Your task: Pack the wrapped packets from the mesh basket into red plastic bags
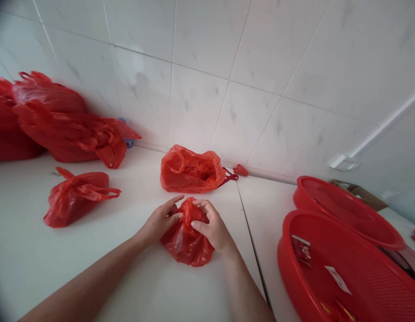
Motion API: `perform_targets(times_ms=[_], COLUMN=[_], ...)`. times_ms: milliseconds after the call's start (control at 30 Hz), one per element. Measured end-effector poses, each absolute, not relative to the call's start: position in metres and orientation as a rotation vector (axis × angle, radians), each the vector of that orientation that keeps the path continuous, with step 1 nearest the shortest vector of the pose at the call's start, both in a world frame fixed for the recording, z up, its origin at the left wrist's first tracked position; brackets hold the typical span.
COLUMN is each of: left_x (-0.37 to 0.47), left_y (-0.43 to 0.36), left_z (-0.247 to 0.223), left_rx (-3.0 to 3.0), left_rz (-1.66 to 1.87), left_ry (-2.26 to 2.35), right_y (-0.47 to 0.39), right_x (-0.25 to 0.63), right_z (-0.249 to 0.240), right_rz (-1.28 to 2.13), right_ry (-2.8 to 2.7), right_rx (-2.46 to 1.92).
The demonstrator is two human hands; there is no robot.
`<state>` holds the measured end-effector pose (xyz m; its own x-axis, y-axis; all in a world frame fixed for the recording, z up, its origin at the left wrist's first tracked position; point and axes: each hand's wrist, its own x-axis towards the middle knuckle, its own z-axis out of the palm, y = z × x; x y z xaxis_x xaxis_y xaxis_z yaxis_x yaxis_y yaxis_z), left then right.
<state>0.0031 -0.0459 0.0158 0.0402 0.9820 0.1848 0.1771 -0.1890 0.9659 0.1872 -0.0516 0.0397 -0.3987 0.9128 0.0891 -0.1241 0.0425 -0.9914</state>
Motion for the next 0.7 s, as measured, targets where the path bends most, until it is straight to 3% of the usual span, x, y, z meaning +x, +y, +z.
perform_targets(times_ms=[167, 333, 500, 700], left_x=[0.005, 0.012, 0.016, 0.014], left_y=[-0.048, -0.056, -0.060, -0.058], left_z=[0.015, 0.019, 0.018, 0.016], left_rx=[1.569, 1.766, 1.860, 1.718], left_rz=[1.071, 1.141, 1.129, 1.206], left_ry=[1.164, 1.234, 1.188, 1.189], right_y=[-0.044, -0.033, -0.032, -0.031], right_x=[0.184, 0.190, 0.194, 0.199], right_z=[0.029, 0.014, 0.017, 0.024], right_rz=[1.083, 0.615, 0.829, 1.408], right_ry=[-1.586, -1.600, -1.527, -1.208], right_rx=[-1.126, -1.298, -1.288, -0.985])
